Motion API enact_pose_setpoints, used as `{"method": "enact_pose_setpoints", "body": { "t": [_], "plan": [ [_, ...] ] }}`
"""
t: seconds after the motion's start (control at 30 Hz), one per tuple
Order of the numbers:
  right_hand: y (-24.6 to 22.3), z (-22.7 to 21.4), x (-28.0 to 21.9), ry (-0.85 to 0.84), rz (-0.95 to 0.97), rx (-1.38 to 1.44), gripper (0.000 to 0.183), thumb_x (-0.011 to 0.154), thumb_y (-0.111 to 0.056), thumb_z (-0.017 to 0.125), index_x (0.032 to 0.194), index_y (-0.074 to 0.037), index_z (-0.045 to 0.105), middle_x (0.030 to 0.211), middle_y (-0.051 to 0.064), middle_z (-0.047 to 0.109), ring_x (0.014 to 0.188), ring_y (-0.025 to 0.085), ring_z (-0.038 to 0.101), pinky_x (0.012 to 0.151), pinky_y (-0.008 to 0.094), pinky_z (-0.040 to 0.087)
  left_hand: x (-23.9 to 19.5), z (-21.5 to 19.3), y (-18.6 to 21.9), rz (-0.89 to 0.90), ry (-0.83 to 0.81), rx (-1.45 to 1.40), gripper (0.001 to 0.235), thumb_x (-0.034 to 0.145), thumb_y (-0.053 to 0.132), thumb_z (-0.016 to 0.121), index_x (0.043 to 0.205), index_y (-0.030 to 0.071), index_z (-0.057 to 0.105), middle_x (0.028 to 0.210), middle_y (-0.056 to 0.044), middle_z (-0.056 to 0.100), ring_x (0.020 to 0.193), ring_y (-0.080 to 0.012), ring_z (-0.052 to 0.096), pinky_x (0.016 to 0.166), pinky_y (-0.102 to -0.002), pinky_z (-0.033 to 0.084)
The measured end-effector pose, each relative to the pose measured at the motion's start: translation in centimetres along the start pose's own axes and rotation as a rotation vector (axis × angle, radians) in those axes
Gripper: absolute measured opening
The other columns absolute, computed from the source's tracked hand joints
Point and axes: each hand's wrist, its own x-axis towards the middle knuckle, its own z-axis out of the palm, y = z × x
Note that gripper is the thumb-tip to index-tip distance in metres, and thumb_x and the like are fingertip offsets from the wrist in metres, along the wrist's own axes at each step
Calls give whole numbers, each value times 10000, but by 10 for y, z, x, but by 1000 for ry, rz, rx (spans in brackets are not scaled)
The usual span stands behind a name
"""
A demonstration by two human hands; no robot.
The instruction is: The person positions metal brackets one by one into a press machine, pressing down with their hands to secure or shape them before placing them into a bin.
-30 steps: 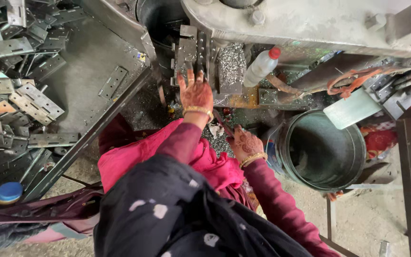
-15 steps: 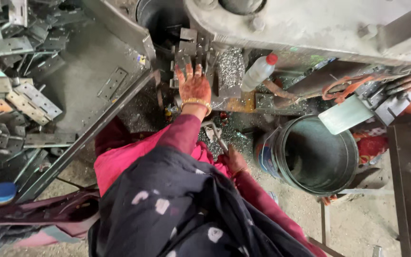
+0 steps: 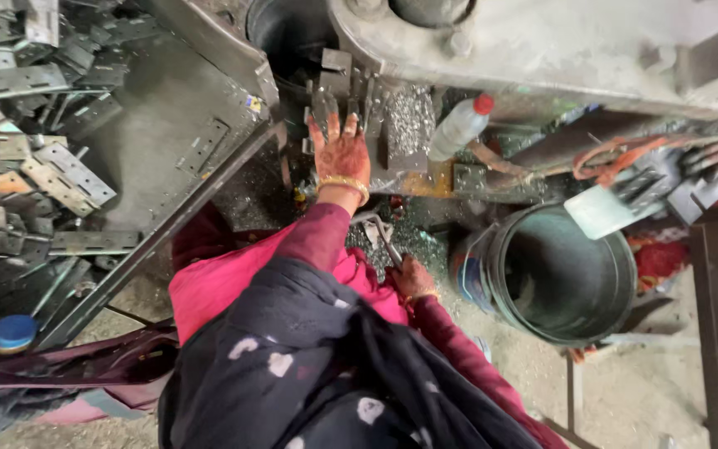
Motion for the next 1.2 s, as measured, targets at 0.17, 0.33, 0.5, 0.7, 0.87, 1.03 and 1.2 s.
{"method": "enact_pose_setpoints", "body": {
  "t": [0.17,0.33,0.5,0.7,0.87,1.03,1.2],
  "plan": [
    [12,-12,-2,21,41,-175,410,918,-459,694,1084,-99,592,934,216,711,886,457,677,730,555,511,16,-11,2,6,-72,86,431,1094,219,325,1429,182,592,1690,24,297,1629,-316,50,1236,-637,-52],
    [13,8,20,36,-77,20,442,920,-468,704,1107,-79,608,974,244,713,907,459,687,750,537,533,37,-21,8,-7,-96,108,477,1018,198,340,1446,187,549,1677,10,244,1555,-347,16,1186,-665,-65],
    [-11,-25,-6,191,-71,-186,642,908,-441,673,1364,-38,471,1207,282,670,1062,471,656,827,533,525,3,-8,5,73,108,-13,460,966,251,455,1400,182,589,1619,-30,355,1556,-337,144,1215,-648,-18],
    [-77,-83,-29,338,-72,-24,718,891,-439,695,1450,-74,433,1395,235,553,1183,451,587,902,525,512,-88,32,-34,413,309,-231,331,962,230,641,1264,94,639,1441,-83,580,1374,-276,551,1180,-537,353],
    [-102,-97,-38,322,-4,1,668,891,-473,652,1446,-155,459,1330,199,641,1120,428,648,874,526,521,-19,18,22,270,429,-167,334,998,177,609,1308,69,667,1301,-149,627,1117,-293,645,1000,-499,467],
    [-118,-112,-39,81,160,-129,790,873,-603,634,1455,-124,399,1135,227,719,1043,444,684,844,541,532,-6,16,45,-134,-201,-283,382,1171,250,414,1293,22,695,1326,-182,706,1151,-287,696,955,-481,582],
    [-127,-125,-32,-45,57,-241,878,859,-660,627,1450,-65,367,1052,252,729,994,444,703,836,514,554,-52,25,-5,114,238,-122,354,931,240,485,1101,105,765,1527,-85,472,1445,-324,344,1150,-608,174]
  ]
}}
